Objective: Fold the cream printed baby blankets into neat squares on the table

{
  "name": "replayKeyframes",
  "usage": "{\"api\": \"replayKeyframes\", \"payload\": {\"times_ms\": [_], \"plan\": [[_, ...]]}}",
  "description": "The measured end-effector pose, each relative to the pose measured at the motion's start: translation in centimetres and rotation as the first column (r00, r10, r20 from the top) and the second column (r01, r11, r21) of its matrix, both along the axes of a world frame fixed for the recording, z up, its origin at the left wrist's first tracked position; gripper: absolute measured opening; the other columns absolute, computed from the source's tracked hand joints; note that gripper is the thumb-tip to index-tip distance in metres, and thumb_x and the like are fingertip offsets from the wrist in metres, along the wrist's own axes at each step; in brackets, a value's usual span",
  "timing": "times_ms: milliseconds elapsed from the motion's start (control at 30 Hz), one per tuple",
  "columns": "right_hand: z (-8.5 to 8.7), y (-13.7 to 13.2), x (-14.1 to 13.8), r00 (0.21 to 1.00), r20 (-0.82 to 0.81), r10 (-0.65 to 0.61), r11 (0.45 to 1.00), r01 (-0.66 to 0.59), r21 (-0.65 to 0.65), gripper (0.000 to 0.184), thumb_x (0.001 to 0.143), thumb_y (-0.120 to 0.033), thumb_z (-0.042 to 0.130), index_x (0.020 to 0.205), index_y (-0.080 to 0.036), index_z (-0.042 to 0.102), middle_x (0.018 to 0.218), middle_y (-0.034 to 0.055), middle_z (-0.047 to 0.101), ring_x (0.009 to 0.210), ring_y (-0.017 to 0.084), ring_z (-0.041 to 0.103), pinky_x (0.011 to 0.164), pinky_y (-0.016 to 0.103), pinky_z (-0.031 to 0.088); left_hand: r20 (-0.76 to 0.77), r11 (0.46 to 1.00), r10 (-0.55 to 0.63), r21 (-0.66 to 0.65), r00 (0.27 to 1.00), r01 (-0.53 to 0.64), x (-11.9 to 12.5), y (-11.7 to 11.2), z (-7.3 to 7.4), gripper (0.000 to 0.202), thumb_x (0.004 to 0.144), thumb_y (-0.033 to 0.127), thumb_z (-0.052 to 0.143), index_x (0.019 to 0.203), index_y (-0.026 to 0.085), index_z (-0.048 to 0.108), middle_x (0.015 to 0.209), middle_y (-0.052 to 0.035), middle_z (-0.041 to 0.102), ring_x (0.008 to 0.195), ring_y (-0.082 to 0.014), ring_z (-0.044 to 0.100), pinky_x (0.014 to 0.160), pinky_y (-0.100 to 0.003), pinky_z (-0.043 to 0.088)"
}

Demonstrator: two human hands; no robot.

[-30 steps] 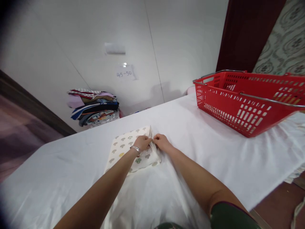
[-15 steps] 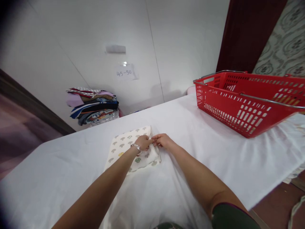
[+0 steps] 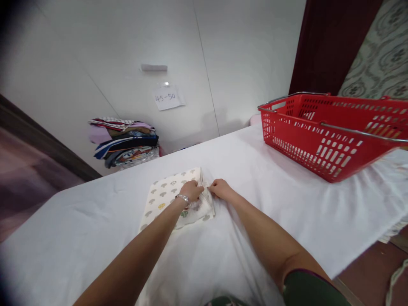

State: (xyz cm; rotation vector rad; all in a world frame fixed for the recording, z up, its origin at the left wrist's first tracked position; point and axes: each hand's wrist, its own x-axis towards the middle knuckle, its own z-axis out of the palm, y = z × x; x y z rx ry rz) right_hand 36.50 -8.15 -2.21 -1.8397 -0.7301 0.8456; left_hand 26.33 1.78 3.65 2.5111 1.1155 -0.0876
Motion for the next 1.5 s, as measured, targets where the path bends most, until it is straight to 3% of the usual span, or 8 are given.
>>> {"api": "replayKeyframes", "payload": {"times_ms": [267,467,667,967,1200,1400,1500], "plan": [[0.5,0.2,0.0,0.994,0.105,-0.039,0.998,0.033,0.061,0.006,0.070,-0.019,0.054,0.066,-0.016,0.056,0.048,-0.0057,0.051,0.039,0.005,0.039,0.042,0.017,0.028,0.010,1.000,-0.008,-0.001,1.000,0.008,-0.3,0.6,-0.4,0.022,0.071,0.036,0.048,0.069,0.016,0.057,0.072,-0.0075,0.066,0.075,-0.0187,0.063,0.057,-0.022,0.042],[0.1,0.4,-0.9,0.998,0.024,0.055,0.997,-0.056,0.058,0.019,0.063,-0.025,0.059,0.050,-0.016,0.051,0.035,-0.0068,0.039,0.035,0.006,0.033,0.039,0.020,0.023,0.007,0.999,-0.015,-0.033,1.000,0.015,-0.2,0.9,-0.6,0.019,0.070,0.033,0.049,0.070,0.016,0.057,0.069,-0.0066,0.066,0.072,-0.0179,0.063,0.056,-0.021,0.042],[-0.1,1.0,-0.9,0.999,-0.043,-0.030,0.983,0.038,0.178,0.011,0.063,-0.023,0.055,0.056,-0.017,0.050,0.040,-0.0082,0.039,0.040,0.006,0.034,0.042,0.019,0.025,-0.005,0.996,-0.007,-0.085,1.000,0.006,0.0,1.2,-0.6,0.022,0.071,0.035,0.049,0.074,0.015,0.058,0.068,-0.0064,0.067,0.068,-0.0170,0.064,0.057,-0.021,0.045],[0.6,0.0,-1.1,0.976,-0.205,0.071,0.963,-0.014,0.269,0.012,0.063,-0.029,0.056,0.064,-0.018,0.051,0.038,-0.0090,0.039,0.035,0.005,0.032,0.037,0.019,0.021,-0.021,0.968,0.030,-0.247,0.999,-0.034,0.4,1.5,-0.9,0.030,0.074,0.038,0.049,0.082,0.012,0.061,0.066,-0.0077,0.067,0.057,-0.0161,0.064,0.051,-0.021,0.048],[0.8,0.2,-1.5,0.956,-0.280,0.088,0.959,-0.004,0.285,0.015,0.058,-0.030,0.060,0.060,-0.017,0.051,0.036,-0.0098,0.036,0.033,0.004,0.027,0.036,0.019,0.018,-0.049,0.927,0.091,-0.360,0.995,-0.103,1.0,1.7,-1.2,0.046,0.076,0.051,0.045,0.079,0.009,0.062,0.066,-0.0113,0.067,0.052,-0.0169,0.063,0.045,-0.021,0.048],[0.8,-0.3,-0.8,0.943,-0.302,0.142,0.966,-0.066,0.249,0.019,0.061,-0.029,0.062,0.071,-0.014,0.062,0.035,-0.0092,0.037,0.032,0.004,0.026,0.036,0.020,0.018,-0.086,0.912,0.138,-0.378,0.987,-0.160,1.4,2.0,-1.1,0.030,0.073,0.036,0.052,0.083,0.009,0.062,0.067,-0.0099,0.068,0.051,-0.0169,0.063,0.044,-0.021,0.048],[1.2,-0.8,0.2,0.964,-0.249,0.089,0.970,-0.027,0.241,0.020,0.065,-0.029,0.058,0.077,-0.013,0.062,0.038,-0.0086,0.038,0.034,0.005,0.030,0.036,0.019,0.020,-0.074,0.911,0.135,-0.383,0.988,-0.153,1.2,1.9,-1.0,0.029,0.075,0.034,0.049,0.081,0.009,0.062,0.067,-0.0103,0.068,0.051,-0.0167,0.063,0.044,-0.021,0.048]]}}
